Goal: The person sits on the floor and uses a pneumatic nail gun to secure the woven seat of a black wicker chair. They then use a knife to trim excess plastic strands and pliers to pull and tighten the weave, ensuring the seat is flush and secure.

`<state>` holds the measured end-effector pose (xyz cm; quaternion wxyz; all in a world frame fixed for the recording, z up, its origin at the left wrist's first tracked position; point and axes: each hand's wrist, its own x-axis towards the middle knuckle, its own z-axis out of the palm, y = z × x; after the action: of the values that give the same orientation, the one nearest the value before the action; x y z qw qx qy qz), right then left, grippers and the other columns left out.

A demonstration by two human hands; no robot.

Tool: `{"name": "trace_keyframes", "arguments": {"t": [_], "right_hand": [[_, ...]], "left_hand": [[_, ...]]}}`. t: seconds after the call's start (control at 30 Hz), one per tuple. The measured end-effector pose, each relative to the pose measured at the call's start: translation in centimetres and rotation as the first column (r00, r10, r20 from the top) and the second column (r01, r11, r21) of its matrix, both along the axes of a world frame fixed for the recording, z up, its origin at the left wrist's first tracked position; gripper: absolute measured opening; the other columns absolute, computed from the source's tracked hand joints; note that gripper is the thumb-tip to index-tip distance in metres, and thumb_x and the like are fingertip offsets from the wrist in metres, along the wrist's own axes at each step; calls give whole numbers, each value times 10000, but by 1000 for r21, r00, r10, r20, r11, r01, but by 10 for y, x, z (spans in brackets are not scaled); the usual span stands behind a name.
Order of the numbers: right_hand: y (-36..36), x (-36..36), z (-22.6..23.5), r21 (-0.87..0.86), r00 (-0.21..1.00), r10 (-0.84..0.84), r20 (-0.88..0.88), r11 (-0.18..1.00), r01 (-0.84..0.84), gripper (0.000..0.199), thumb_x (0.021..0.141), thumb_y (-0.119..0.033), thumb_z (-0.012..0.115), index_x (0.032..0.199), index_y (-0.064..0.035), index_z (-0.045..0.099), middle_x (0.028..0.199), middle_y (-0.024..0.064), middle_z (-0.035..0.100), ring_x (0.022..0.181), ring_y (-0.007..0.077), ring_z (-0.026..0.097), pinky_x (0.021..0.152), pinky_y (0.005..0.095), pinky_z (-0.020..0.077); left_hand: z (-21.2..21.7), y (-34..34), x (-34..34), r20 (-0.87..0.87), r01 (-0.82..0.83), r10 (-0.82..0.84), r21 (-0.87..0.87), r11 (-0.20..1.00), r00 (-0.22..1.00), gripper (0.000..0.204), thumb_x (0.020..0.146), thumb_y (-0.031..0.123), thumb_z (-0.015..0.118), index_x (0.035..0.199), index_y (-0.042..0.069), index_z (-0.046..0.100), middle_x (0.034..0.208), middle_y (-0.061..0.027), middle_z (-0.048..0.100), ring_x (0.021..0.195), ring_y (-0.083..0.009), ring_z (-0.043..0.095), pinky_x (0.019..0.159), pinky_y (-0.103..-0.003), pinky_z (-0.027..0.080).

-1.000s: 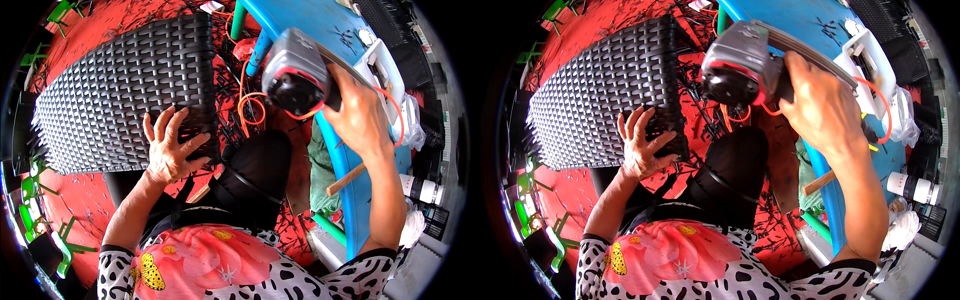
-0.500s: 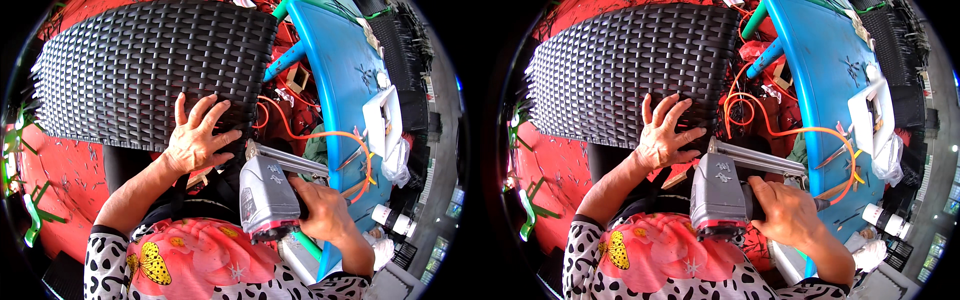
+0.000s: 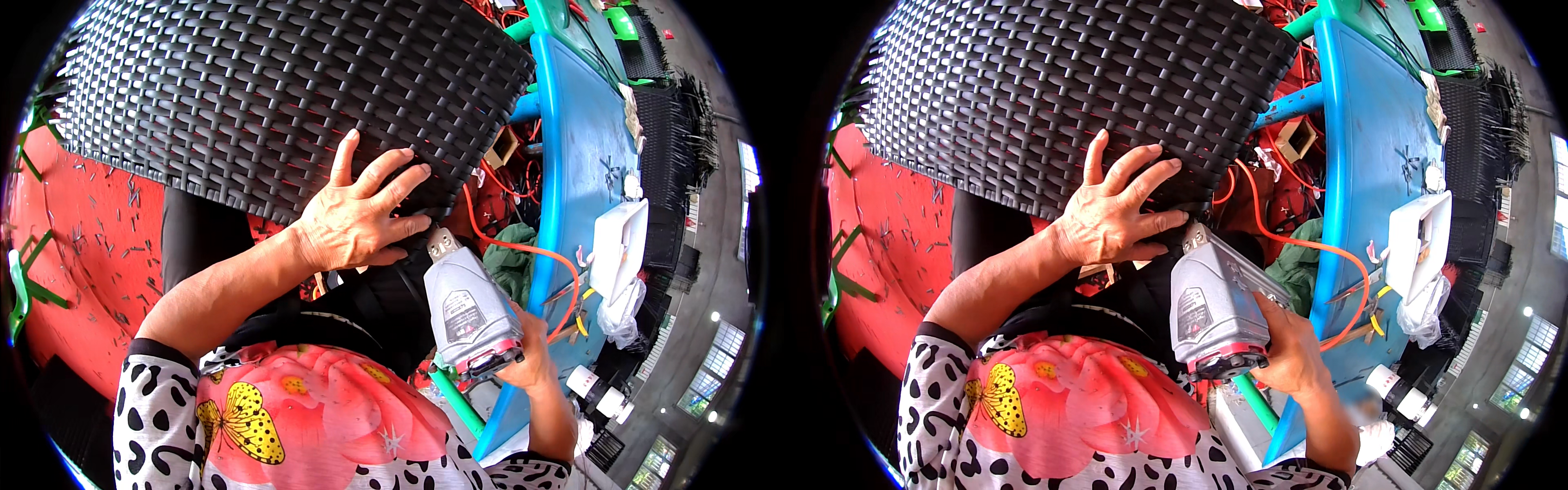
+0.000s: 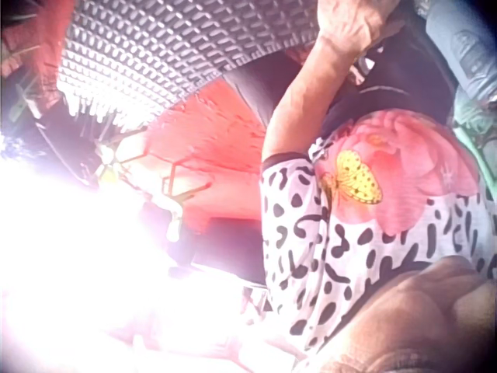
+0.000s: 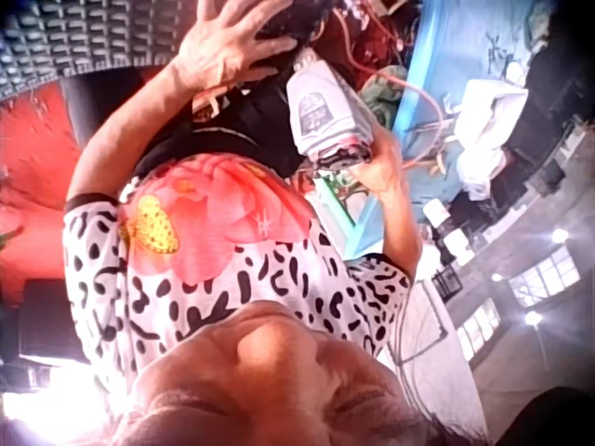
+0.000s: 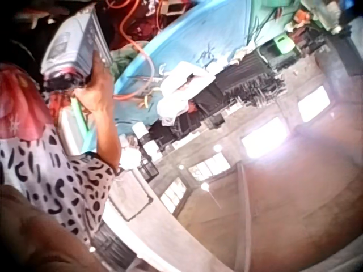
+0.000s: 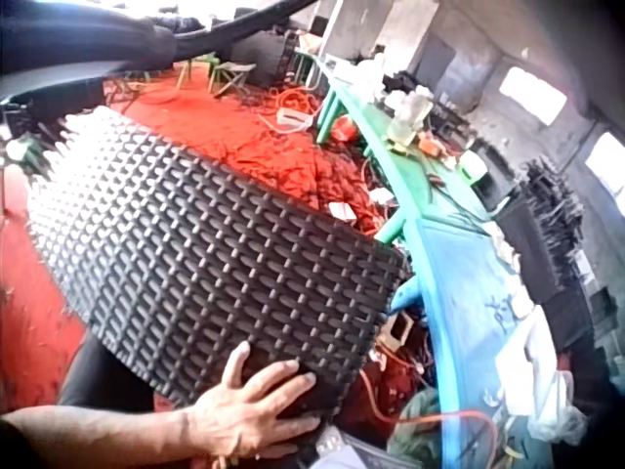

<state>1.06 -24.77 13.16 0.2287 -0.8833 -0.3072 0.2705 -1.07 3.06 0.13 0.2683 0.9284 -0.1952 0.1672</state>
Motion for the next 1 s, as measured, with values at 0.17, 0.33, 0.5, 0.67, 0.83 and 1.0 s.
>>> {"name": "trace_keyframes", "arguments": {"t": [0.17, 0.33, 0.5, 0.67, 0.83, 1.0], "right_hand": [[-8, 1, -4, -28, 999, 28, 35, 999, -27, 627, 632, -178, 792, 1160, 59, 552, 943, 181, 671, 814, 298, 678, 725, 351, 520], [-3, 4, 0, -34, 999, 36, 20, 999, -36, 676, 636, -200, 776, 1211, 40, 512, 946, 210, 654, 832, 356, 653, 717, 381, 519], [1, 8, 0, -55, 998, 69, 12, 996, -68, 699, 631, -191, 763, 1239, 24, 494, 947, 222, 644, 851, 381, 638, 714, 396, 517], [4, 4, 1, -68, 999, 34, -32, 997, -37, 712, 621, -161, 753, 1266, -7, 491, 952, 219, 642, 867, 375, 636, 721, 394, 516], [2, 1, -2, -55, 1000, 15, -9, 998, -16, 716, 623, -164, 757, 1271, -17, 492, 951, 215, 643, 860, 377, 636, 722, 394, 517], [5, 0, -2, -4, 998, 41, 46, 999, -41, 688, 641, -179, 761, 1250, 6, 500, 958, 211, 645, 864, 378, 636, 728, 396, 519]], "left_hand": [[1, 0, -1, -8, 0, 0, -2, 1000, 1000, 531, 512, 425, 791, 1017, 298, 688, 1391, -63, 402, 1321, -309, 327, 1063, -664, 69], [1, 0, -1, -9, -6, 6, -4, 1000, 1000, 522, 517, 423, 791, 1013, 297, 689, 1389, -62, 407, 1321, -308, 327, 1063, -663, 70], [-2, 1, -2, 13, 3, -3, 2, 1000, 1000, 510, 527, 425, 786, 1011, 299, 689, 1390, -61, 408, 1321, -301, 329, 1062, -666, 69], [-5, 0, -4, 13, 24, -24, 1, 1000, 1000, 499, 533, 430, 784, 1005, 298, 689, 1394, -61, 406, 1318, -294, 335, 1059, -669, 69], [-6, 2, -5, 46, 59, -60, 26, 998, 997, 482, 536, 421, 789, 992, 297, 695, 1411, -55, 390, 1320, -293, 333, 1055, -675, 70], [-4, 0, -4, 9, 53, -54, 27, 998, 999, 454, 552, 404, 786, 982, 290, 696, 1430, -52, 368, 1329, -292, 321, 1043, -695, 61]]}}
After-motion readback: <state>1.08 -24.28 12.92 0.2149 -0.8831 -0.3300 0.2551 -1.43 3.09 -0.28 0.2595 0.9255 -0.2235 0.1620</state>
